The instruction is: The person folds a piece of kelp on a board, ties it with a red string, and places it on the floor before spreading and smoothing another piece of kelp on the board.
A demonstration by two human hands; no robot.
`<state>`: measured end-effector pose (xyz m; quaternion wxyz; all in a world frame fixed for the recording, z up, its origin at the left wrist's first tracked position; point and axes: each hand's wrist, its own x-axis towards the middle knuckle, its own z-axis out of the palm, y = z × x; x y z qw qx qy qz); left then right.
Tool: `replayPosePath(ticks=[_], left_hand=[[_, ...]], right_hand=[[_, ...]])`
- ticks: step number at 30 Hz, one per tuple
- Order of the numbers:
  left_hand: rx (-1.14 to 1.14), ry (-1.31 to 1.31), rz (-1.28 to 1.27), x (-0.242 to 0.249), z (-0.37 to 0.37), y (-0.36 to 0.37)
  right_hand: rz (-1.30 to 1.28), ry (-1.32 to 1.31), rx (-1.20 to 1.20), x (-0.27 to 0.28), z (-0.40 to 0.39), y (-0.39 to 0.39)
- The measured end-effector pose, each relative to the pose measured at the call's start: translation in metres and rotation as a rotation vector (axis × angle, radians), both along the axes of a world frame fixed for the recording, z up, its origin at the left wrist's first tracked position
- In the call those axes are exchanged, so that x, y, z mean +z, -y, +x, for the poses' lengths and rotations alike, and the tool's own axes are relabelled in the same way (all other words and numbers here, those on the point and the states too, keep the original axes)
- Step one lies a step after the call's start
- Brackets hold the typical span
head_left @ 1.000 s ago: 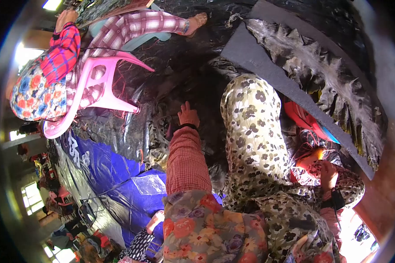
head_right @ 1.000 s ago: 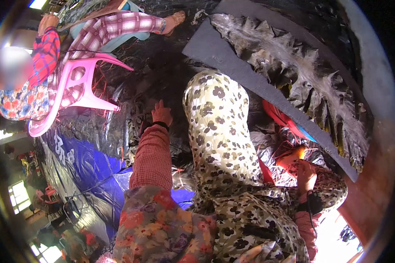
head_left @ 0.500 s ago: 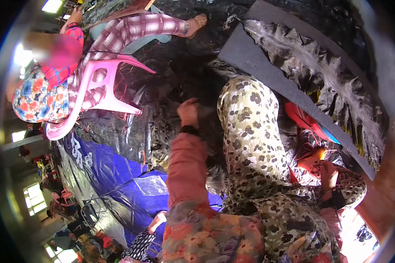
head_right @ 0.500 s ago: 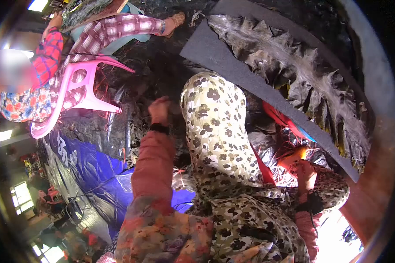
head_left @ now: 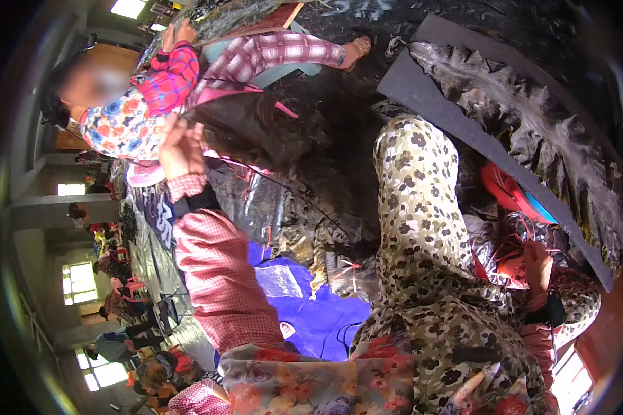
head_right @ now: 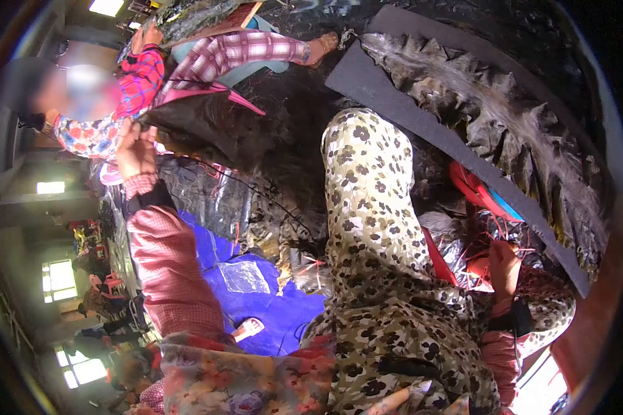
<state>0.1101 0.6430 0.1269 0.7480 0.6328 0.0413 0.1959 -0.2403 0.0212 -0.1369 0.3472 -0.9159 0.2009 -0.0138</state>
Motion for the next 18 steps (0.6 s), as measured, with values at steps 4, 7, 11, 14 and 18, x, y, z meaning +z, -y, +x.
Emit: replayPosePath(ticks=[4, 7, 11, 14, 18], left_hand=[[0.022, 0.107, 0.072, 0.067, 0.021, 0.005], [0.047, 0.170, 0.124, 0.106, 0.026, 0.019], [-0.009, 0.182, 0.161, 0.129, 0.036, 0.021], [0.027, 0.185, 0.212, 0.139, 0.038, 0.029], [0.007, 0.261, 0.221, 0.165, 0.030, 0.050]], right_hand=[[0.028, 0.148, 0.024, 0.012, 0.003, -0.007], [0.053, 0.150, 0.018, 0.019, 0.002, -0.009], [0.071, 0.151, 0.014, 0.028, 0.001, -0.010], [0.078, 0.212, 0.024, 0.023, 0.000, -0.008], [0.093, 0.219, 0.008, 0.024, -0.001, -0.009]])
